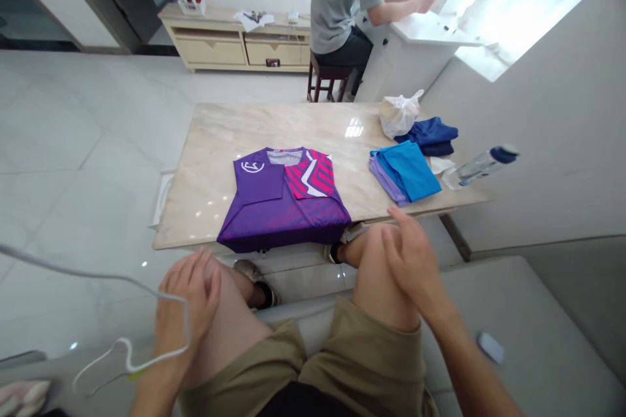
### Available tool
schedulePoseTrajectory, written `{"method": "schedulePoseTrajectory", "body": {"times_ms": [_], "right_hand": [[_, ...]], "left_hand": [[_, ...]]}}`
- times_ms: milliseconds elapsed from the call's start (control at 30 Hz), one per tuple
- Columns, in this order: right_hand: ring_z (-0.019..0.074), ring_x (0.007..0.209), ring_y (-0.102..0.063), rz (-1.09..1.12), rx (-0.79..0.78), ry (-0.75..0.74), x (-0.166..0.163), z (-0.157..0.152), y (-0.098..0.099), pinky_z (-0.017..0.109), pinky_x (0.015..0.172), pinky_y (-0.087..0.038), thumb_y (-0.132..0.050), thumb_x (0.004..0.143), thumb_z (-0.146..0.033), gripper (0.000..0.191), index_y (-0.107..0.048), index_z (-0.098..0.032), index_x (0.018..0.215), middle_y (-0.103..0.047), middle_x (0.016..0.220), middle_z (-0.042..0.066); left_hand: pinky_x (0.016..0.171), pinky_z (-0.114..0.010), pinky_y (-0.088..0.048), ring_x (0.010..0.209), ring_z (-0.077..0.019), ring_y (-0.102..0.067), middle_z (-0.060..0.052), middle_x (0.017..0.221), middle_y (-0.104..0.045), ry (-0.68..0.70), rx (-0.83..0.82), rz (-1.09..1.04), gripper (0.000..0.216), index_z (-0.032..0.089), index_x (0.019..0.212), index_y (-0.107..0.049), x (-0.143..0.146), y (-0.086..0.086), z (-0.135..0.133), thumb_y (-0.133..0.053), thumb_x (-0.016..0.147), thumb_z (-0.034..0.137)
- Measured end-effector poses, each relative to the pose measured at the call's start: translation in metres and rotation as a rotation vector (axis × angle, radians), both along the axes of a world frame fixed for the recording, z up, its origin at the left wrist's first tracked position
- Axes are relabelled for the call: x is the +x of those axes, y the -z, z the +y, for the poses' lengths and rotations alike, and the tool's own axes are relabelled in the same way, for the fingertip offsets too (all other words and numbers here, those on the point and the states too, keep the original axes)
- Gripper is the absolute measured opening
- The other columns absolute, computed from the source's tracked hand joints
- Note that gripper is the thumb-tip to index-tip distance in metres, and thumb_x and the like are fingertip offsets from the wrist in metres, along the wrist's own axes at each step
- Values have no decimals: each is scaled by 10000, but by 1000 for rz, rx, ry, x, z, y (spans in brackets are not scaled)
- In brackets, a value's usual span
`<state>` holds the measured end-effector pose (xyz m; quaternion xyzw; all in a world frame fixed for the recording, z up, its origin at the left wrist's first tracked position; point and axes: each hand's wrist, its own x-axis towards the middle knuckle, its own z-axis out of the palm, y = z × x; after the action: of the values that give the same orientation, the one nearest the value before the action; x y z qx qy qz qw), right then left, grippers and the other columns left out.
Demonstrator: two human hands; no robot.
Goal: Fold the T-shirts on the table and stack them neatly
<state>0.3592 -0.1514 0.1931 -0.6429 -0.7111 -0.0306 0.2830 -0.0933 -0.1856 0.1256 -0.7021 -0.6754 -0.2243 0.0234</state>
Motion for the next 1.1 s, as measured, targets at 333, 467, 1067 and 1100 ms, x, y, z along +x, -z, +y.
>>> {"method": "schedulePoseTrajectory", "body": {"times_ms": [333,467,1067,1100], "right_hand": [[460,1645,-378,49,63,94,-34,-92,60,739,1259,-433,-562,1093,-428,802,-249,-272,1814,-282,1845,184],[433,1646,-373,67,73,42,-34,-80,61,696,1271,-443,-554,1093,-421,762,-304,-230,1787,-305,1829,201],[403,1674,-324,88,137,17,-27,-97,81,679,1288,-422,-491,1117,-415,765,-223,-262,1816,-247,1864,157],[400,1671,-329,89,141,14,-27,-97,81,674,1291,-418,-497,1119,-418,762,-228,-263,1815,-256,1861,157]], "left_hand": [[1294,-624,-372,1535,-397,-496,-188,1574,-639,-122,-54,33,490,213,1472,-693,6,12,-36,-506,1033,328],[1293,-590,-389,1538,-388,-496,-203,1593,-622,-126,-44,37,493,184,1469,-693,9,7,-45,-474,1053,333],[1354,-600,-332,1576,-363,-488,-144,1672,-586,51,163,109,467,231,1507,-692,76,-33,-74,-535,1069,266],[1349,-596,-341,1567,-361,-498,-143,1665,-595,54,178,110,461,230,1501,-697,77,-34,-74,-542,1067,261]]}}
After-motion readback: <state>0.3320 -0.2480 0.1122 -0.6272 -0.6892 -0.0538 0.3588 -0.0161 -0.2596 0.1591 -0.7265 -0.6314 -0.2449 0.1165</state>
